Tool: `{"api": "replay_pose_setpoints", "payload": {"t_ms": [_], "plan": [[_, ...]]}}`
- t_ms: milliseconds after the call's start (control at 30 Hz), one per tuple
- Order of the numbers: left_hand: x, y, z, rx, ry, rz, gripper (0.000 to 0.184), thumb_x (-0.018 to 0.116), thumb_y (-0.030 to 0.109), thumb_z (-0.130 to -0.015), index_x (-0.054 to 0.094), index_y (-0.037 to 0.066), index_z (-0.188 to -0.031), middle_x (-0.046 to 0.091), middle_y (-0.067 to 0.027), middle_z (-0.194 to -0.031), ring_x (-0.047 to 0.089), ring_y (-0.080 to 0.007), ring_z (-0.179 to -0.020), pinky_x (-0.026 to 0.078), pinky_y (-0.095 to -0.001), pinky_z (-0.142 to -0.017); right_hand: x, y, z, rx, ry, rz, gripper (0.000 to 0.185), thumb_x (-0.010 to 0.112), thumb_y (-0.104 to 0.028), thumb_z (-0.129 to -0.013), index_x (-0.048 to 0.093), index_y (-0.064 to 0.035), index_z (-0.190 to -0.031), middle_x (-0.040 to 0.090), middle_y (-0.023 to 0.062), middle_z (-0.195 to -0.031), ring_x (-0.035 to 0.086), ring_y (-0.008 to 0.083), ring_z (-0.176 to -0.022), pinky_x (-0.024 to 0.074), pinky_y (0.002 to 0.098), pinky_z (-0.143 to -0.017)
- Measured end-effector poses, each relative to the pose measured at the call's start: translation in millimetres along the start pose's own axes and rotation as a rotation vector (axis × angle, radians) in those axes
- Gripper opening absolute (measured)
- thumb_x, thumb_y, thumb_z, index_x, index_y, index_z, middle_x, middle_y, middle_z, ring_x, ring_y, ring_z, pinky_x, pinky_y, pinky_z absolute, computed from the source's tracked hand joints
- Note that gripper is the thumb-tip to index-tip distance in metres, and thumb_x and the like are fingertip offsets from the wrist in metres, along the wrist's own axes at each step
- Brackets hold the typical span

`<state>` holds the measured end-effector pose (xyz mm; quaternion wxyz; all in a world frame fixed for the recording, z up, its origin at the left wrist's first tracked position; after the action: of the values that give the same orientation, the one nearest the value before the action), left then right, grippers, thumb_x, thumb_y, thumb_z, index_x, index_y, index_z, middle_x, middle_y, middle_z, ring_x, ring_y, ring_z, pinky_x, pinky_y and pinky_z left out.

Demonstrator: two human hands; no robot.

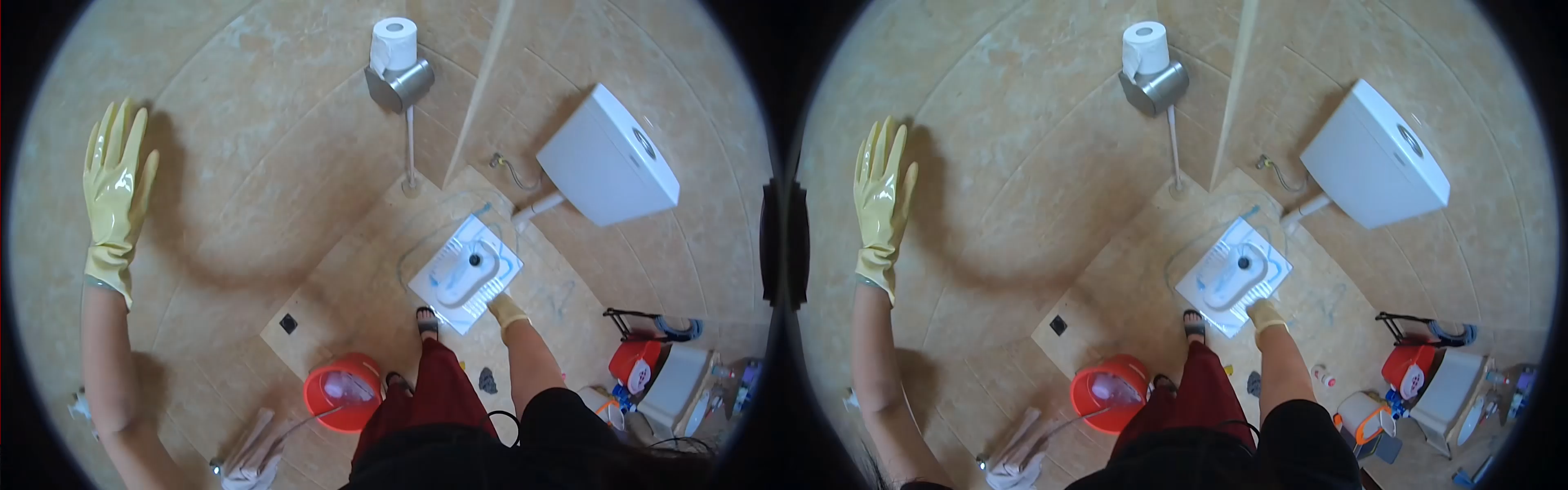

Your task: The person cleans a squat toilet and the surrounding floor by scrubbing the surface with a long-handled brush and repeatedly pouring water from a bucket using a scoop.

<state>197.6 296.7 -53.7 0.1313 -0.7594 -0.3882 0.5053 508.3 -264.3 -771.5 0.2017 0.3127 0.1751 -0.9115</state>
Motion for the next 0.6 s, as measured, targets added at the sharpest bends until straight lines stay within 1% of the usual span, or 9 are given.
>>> {"api": "replay_pose_setpoints", "payload": {"t_ms": [33,67,100,167,300,400,500,533,600], "plan": [[26.7,-10.1,-5.0,0.058,-0.081,-0.109,0.051,0.062,0.017,-0.096,0.052,0.006,-0.144,0.047,-0.0138,-0.151,0.040,-0.0331,-0.142,0.029,-0.0451,-0.119,-47.4,-58.8,-25.9,-0.033,-0.005,-0.008,0.047,0.061,-0.040,-0.092,0.068,-0.0028,-0.120,0.062,0.0247,-0.130,0.059,0.0414,-0.121,0.0471,0.0477,-0.102],[52.4,-21.3,-9.4,0.118,-0.161,-0.222,0.053,0.060,0.018,-0.096,0.049,0.007,-0.147,0.044,-0.0133,-0.154,0.036,-0.0332,-0.145,0.027,-0.0454,-0.120,-121.6,-127.4,-6.2,-0.047,-0.054,-0.051,0.054,0.049,-0.047,-0.098,0.066,-0.0031,-0.123,0.061,0.0225,-0.132,0.054,0.0401,-0.128,0.0428,0.0460,-0.106],[72.5,-30.2,-6.1,0.105,-0.175,-0.249,0.055,0.061,0.021,-0.096,0.047,0.008,-0.147,0.042,-0.0149,-0.155,0.034,-0.0357,-0.146,0.027,-0.0487,-0.119,-183.2,-194.4,-5.4,-0.068,-0.076,0.035,0.052,0.052,-0.045,-0.098,0.065,-0.0025,-0.125,0.060,0.0221,-0.135,0.055,0.0397,-0.127,0.0442,0.0445,-0.106],[88.8,-35.2,-3.4,0.103,-0.221,-0.281,0.055,0.061,0.023,-0.095,0.048,0.007,-0.146,0.042,-0.0164,-0.154,0.034,-0.0372,-0.145,0.027,-0.0505,-0.118,-211.0,-252.5,-97.3,-0.159,0.061,-0.073,0.043,0.049,-0.035,-0.101,0.061,-0.0063,-0.131,0.059,0.0184,-0.138,0.055,0.0353,-0.128,0.0436,0.0406,-0.107],[95.5,-36.2,1.3,0.024,-0.339,-0.385,0.055,0.065,0.029,-0.092,0.052,0.005,-0.140,0.046,-0.0222,-0.147,0.037,-0.0435,-0.140,0.028,-0.0557,-0.115,-318.9,-370.5,-185.3,-0.219,0.248,-0.157,0.041,0.051,-0.030,-0.100,0.061,-0.0058,-0.131,0.060,0.0164,-0.132,0.056,0.0326,-0.120,0.0456,0.0397,-0.102],[97.4,-39.9,0.3,0.027,-0.365,-0.452,0.055,0.067,0.032,-0.088,0.056,0.004,-0.133,0.049,-0.0248,-0.140,0.041,-0.0474,-0.133,0.030,-0.0595,-0.110,-364.6,-412.4,-227.9,-0.174,0.338,-0.146,0.040,0.052,-0.027,-0.098,0.060,-0.0054,-0.131,0.061,0.0149,-0.127,0.057,0.0305,-0.114,0.0471,0.0391,-0.099],[92.8,-31.5,-10.7,0.099,-0.285,-0.474,0.045,0.074,0.034,-0.073,0.063,0.009,-0.109,0.054,-0.0205,-0.119,0.049,-0.0411,-0.114,0.039,-0.0545,-0.093,-373.8,-417.1,-259.6,-0.094,0.380,-0.120,0.039,0.054,-0.023,-0.097,0.060,-0.0050,-0.130,0.061,0.0135,-0.123,0.058,0.0284,-0.108,0.0486,0.0384,-0.095],[93.9,-34.5,-6.3,0.093,-0.303,-0.497,0.045,0.074,0.034,-0.073,0.063,0.009,-0.109,0.054,-0.0205,-0.119,0.049,-0.0411,-0.114,0.039,-0.0545,-0.093,-373.1,-414.4,-266.4,-0.070,0.390,-0.117,0.038,0.054,-0.022,-0.097,0.060,-0.0048,-0.130,0.061,0.0130,-0.121,0.058,0.0277,-0.106,0.0492,0.0382,-0.094],[94.8,-42.2,7.6,0.019,-0.414,-0.440,0.053,0.067,0.039,-0.086,0.059,0.002,-0.124,0.052,-0.0310,-0.129,0.046,-0.0519,-0.121,0.033,-0.0634,-0.104,-370.1,-410.6,-275.5,-0.037,0.402,-0.115,0.038,0.055,-0.020,-0.096,0.060,-0.0046,-0.130,0.062,0.0120,-0.118,0.058,0.0263,-0.102,0.0502,0.0378,-0.092]]}}
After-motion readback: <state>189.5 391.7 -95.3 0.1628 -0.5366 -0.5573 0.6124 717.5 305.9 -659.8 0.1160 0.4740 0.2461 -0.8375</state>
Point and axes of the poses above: each hand's wrist, its own z-axis away from the middle knuckle, its own x-axis out of the palm, y = z × x, the point moved 4 cm from there along -z, towards the middle knuckle
